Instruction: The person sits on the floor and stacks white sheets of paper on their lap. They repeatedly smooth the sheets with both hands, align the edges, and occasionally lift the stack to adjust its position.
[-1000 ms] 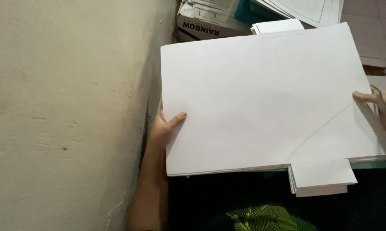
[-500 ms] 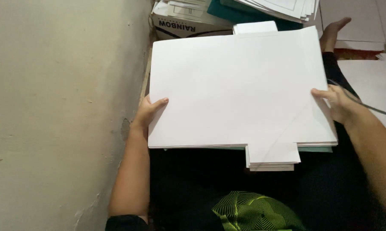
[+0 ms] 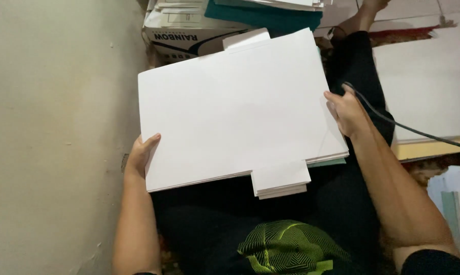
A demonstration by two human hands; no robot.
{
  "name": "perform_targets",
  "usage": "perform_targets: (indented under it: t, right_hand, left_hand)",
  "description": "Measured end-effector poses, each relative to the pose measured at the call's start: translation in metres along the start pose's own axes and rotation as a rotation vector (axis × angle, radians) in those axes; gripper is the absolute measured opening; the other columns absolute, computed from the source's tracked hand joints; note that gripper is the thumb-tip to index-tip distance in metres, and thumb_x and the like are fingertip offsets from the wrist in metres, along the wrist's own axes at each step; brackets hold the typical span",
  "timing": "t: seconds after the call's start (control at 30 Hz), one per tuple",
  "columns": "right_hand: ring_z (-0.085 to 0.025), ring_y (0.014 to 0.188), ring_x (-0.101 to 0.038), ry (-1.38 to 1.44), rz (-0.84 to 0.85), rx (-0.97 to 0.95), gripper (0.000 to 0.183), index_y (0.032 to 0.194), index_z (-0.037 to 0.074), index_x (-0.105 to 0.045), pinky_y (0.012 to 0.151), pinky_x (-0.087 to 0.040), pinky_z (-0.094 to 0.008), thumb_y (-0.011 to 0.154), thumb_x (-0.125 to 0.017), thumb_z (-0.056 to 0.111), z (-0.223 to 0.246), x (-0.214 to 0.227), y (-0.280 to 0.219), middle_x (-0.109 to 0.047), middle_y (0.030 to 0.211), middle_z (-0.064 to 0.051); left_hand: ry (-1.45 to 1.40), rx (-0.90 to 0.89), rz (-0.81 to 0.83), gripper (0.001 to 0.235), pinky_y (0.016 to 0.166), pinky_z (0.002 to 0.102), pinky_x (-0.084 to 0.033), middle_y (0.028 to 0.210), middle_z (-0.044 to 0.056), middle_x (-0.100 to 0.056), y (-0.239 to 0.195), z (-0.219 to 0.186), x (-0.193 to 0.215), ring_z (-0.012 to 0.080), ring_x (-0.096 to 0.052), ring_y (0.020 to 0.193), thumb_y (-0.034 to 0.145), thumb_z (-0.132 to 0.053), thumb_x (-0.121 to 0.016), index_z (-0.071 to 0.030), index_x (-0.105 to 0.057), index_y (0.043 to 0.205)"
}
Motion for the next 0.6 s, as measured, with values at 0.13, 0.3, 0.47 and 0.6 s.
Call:
perform_targets:
  t: [0.13,0.3,0.47,0.6]
  right_hand:
    - [-0.02,0.111,-0.059,-0.181,-0.133,0.3,0.064,0.158,0.025,-0.02,0.094,-0.045,-0.043,0.109,-0.061,0.029,0.064,-0.004,-0.047,-0.064,0.122,-0.007]
    - [-0.022,0.111,-0.068,-0.373,-0.218,0.742,0.04,0.122,0.002,-0.068,0.098,-0.051,-0.033,0.115,-0.038,0.028,0.113,0.01,-0.092,-0.072,0.118,-0.012]
    - [-0.03,0.103,-0.069,-0.406,-0.243,0.937,0.051,0.121,-0.005,-0.063,0.082,-0.052,-0.036,0.121,-0.026,0.031,0.155,0.006,-0.171,-0.07,0.114,-0.019]
    - [-0.027,0.103,-0.069,-0.3,-0.236,1.0,0.047,0.125,-0.006,-0.06,0.081,-0.054,-0.032,0.122,-0.025,0.025,0.166,0.013,-0.19,-0.069,0.117,-0.019]
  left_hand:
    - [0.018,0.0,-0.048,0.078,0.099,0.049,-0.051,0.136,0.016,-0.063,0.017,0.025,0.005,0.0344,-0.063,0.119,0.082,-0.037,-0.075,-0.011,-0.047,0.149]
    - [0.009,-0.163,0.029,0.071,0.104,0.04,-0.051,0.14,0.012,-0.06,0.02,0.024,0.005,0.0266,-0.061,0.123,0.084,-0.032,-0.067,-0.001,-0.048,0.145]
    - [-0.022,-0.203,0.059,0.081,0.109,0.042,-0.047,0.147,0.014,-0.053,0.029,0.035,0.009,0.028,-0.055,0.13,0.085,-0.032,-0.066,-0.006,-0.032,0.153]
    - [-0.075,-0.19,0.073,0.078,0.107,0.043,-0.048,0.145,0.013,-0.054,0.022,0.03,0.005,0.0283,-0.057,0.127,0.085,-0.03,-0.065,-0.007,-0.035,0.152]
Point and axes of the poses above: each hand's wrist, its own y-axis towards the middle knuckle, its own x-axis out of the back of the hand, z = x × y, the point moved 6 cm from there along y, towards the middle knuckle
